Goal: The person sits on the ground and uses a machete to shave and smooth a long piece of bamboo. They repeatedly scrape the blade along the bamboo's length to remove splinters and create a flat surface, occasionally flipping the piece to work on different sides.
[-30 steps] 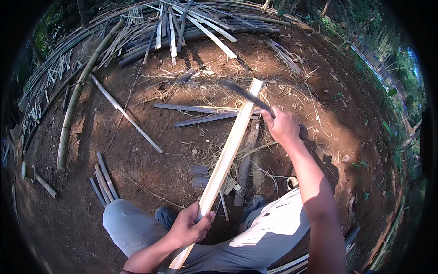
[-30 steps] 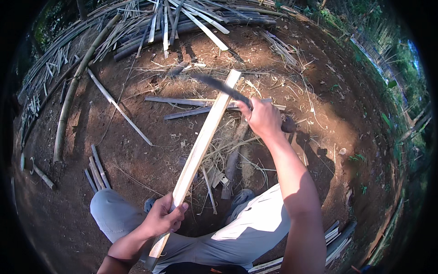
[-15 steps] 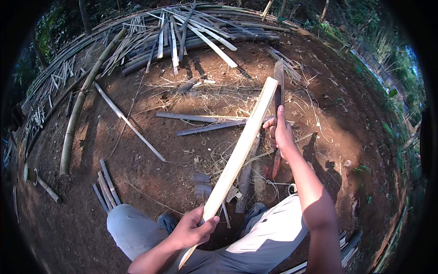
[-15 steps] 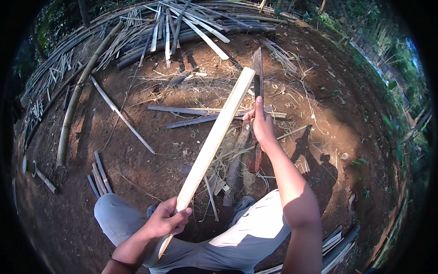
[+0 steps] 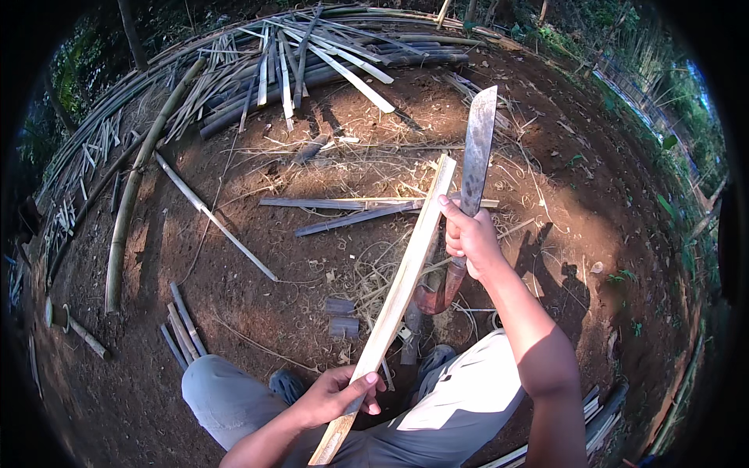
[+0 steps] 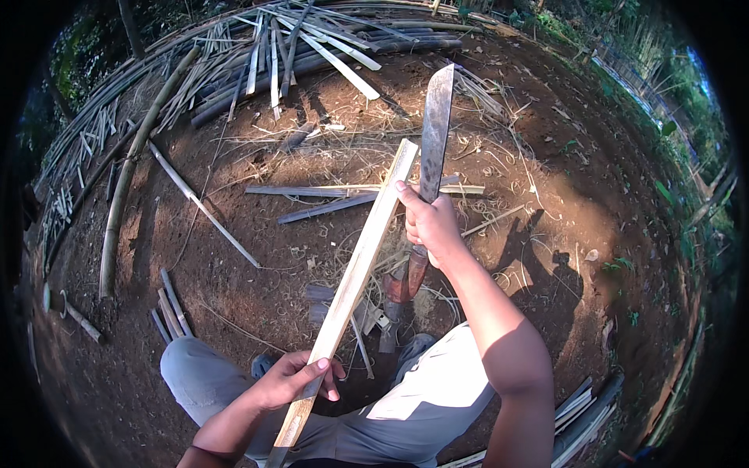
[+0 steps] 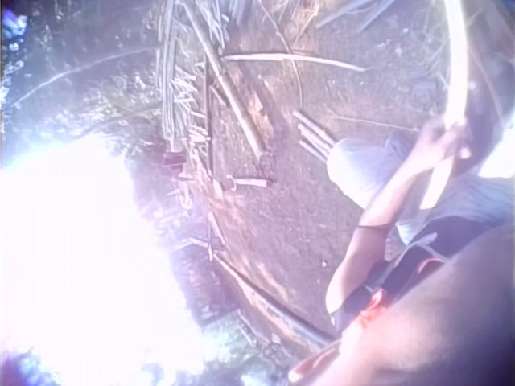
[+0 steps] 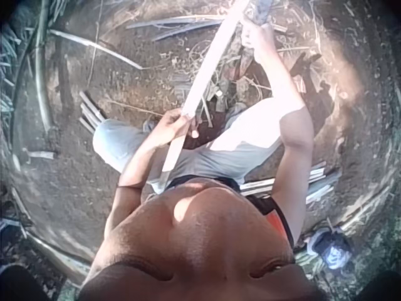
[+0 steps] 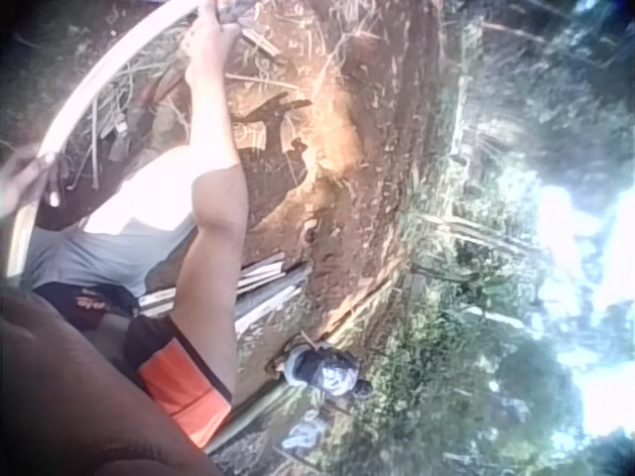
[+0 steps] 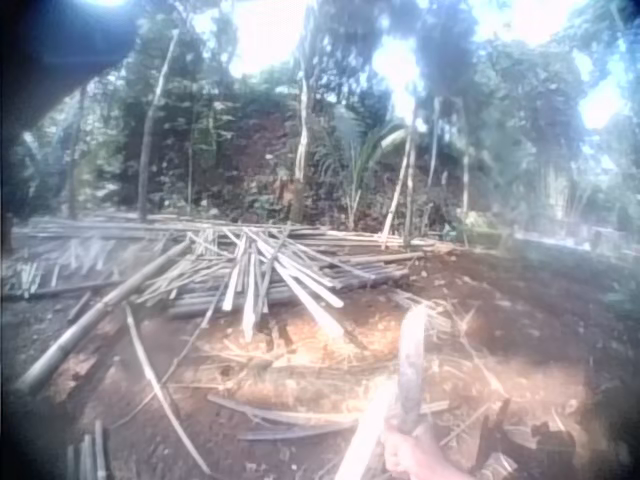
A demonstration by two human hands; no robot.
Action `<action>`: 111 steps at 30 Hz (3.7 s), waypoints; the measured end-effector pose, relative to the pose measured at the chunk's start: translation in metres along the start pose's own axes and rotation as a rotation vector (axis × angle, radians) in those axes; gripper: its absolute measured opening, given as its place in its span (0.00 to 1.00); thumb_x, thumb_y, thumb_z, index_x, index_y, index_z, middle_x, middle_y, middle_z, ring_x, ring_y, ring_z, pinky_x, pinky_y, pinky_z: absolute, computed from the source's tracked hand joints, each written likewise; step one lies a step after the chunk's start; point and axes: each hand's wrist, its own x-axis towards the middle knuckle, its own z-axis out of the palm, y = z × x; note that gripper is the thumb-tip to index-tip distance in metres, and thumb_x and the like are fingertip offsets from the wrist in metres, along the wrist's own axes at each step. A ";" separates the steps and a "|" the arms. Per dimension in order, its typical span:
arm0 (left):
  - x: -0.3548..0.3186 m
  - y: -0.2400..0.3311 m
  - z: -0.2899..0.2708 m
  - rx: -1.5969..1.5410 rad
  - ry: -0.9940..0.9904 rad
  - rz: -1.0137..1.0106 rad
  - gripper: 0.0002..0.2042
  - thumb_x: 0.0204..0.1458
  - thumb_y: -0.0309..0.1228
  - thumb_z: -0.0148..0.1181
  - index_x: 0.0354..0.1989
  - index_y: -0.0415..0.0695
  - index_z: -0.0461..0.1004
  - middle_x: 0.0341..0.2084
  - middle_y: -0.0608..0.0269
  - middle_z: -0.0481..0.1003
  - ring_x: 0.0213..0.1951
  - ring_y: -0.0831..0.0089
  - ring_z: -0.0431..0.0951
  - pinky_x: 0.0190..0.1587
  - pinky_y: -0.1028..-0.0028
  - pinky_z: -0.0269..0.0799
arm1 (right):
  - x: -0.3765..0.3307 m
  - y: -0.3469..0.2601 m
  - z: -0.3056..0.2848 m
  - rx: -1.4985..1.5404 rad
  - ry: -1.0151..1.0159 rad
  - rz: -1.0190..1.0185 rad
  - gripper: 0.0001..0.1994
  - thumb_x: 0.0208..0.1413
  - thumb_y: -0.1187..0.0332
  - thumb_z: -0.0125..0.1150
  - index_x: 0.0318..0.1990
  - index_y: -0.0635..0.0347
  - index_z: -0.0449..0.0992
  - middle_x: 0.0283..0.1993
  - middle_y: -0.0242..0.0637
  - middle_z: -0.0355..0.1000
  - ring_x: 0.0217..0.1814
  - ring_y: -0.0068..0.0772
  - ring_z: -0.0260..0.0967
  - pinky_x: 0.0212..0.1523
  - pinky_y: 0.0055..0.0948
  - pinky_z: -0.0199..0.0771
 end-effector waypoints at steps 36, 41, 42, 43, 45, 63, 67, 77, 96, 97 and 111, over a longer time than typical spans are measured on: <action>-0.006 -0.009 0.008 0.103 0.323 0.156 0.25 0.67 0.51 0.42 0.21 0.46 0.61 0.11 0.73 0.57 0.12 0.83 0.58 0.14 0.79 0.54 | 0.031 0.003 0.017 -1.473 0.235 -0.435 0.05 0.50 0.76 0.55 0.24 0.60 0.75 0.24 0.51 0.75 0.27 0.55 0.76 0.29 0.50 0.74; -0.005 -0.016 -0.004 0.084 0.288 0.038 0.24 0.68 0.48 0.43 0.23 0.43 0.65 0.13 0.75 0.61 0.17 0.83 0.59 0.20 0.75 0.55 | -0.024 0.029 0.033 -1.536 -0.034 -0.544 0.03 0.48 0.76 0.56 0.27 0.60 0.76 0.23 0.53 0.74 0.30 0.58 0.76 0.32 0.50 0.76; -0.006 -0.014 -0.004 0.127 0.301 0.053 0.24 0.68 0.48 0.43 0.23 0.42 0.65 0.13 0.74 0.61 0.17 0.82 0.59 0.20 0.74 0.56 | -0.030 0.036 0.040 -1.554 -0.120 -0.605 0.03 0.47 0.76 0.56 0.27 0.60 0.76 0.23 0.54 0.74 0.29 0.58 0.76 0.32 0.50 0.76; -0.009 -0.012 -0.001 0.170 0.315 0.068 0.24 0.68 0.48 0.43 0.23 0.42 0.65 0.13 0.74 0.61 0.17 0.82 0.59 0.20 0.74 0.56 | -0.030 0.040 0.045 -1.568 -0.207 -0.667 0.03 0.45 0.76 0.56 0.27 0.60 0.76 0.23 0.54 0.74 0.29 0.58 0.76 0.32 0.50 0.76; -0.014 -0.020 -0.002 0.251 0.339 0.135 0.25 0.67 0.49 0.43 0.23 0.41 0.65 0.12 0.73 0.61 0.17 0.82 0.59 0.20 0.74 0.56 | 0.005 0.025 0.039 -1.451 -0.093 -0.551 0.03 0.45 0.76 0.56 0.26 0.61 0.75 0.24 0.54 0.74 0.28 0.59 0.76 0.30 0.50 0.75; -0.002 -0.037 -0.012 0.295 0.379 0.058 0.25 0.66 0.50 0.45 0.20 0.46 0.63 0.10 0.73 0.61 0.12 0.84 0.61 0.14 0.78 0.55 | 0.038 0.035 0.006 -1.462 0.071 -0.603 0.04 0.47 0.76 0.55 0.24 0.60 0.74 0.21 0.52 0.74 0.26 0.56 0.76 0.31 0.50 0.78; 0.007 -0.043 -0.017 0.302 0.354 0.118 0.25 0.67 0.50 0.43 0.19 0.47 0.62 0.10 0.73 0.60 0.11 0.84 0.60 0.13 0.77 0.55 | -0.008 0.052 0.029 -1.421 -0.197 -0.660 0.03 0.47 0.78 0.56 0.26 0.63 0.75 0.24 0.55 0.74 0.29 0.58 0.76 0.32 0.51 0.76; -0.009 -0.002 -0.026 0.049 0.258 -0.005 0.25 0.66 0.53 0.42 0.22 0.49 0.58 0.13 0.75 0.52 0.13 0.84 0.51 0.14 0.78 0.45 | 0.023 0.061 -0.001 -1.377 0.056 -0.284 0.04 0.46 0.74 0.59 0.28 0.65 0.76 0.29 0.58 0.74 0.37 0.59 0.76 0.40 0.51 0.75; 0.010 0.022 -0.024 -0.222 0.321 0.134 0.15 0.64 0.45 0.52 0.36 0.46 0.63 0.17 0.69 0.64 0.12 0.82 0.61 0.14 0.79 0.56 | -0.029 0.043 0.058 -1.259 -0.317 -0.450 0.02 0.47 0.76 0.59 0.27 0.62 0.72 0.23 0.52 0.74 0.28 0.56 0.76 0.30 0.49 0.75; 0.010 0.023 -0.023 -0.224 0.339 0.145 0.14 0.64 0.44 0.53 0.36 0.46 0.64 0.18 0.69 0.64 0.12 0.83 0.61 0.14 0.79 0.56 | -0.036 0.048 0.063 -1.289 -0.354 -0.457 0.03 0.45 0.77 0.60 0.28 0.63 0.72 0.23 0.52 0.73 0.28 0.57 0.75 0.31 0.49 0.75; 0.005 0.002 -0.019 -0.096 0.545 0.241 0.03 0.61 0.27 0.55 0.40 0.44 0.68 0.18 0.75 0.64 0.15 0.86 0.61 0.17 0.80 0.53 | -0.075 0.079 0.101 -1.328 -0.514 -0.742 0.02 0.48 0.75 0.55 0.25 0.60 0.71 0.21 0.46 0.73 0.23 0.50 0.77 0.25 0.43 0.77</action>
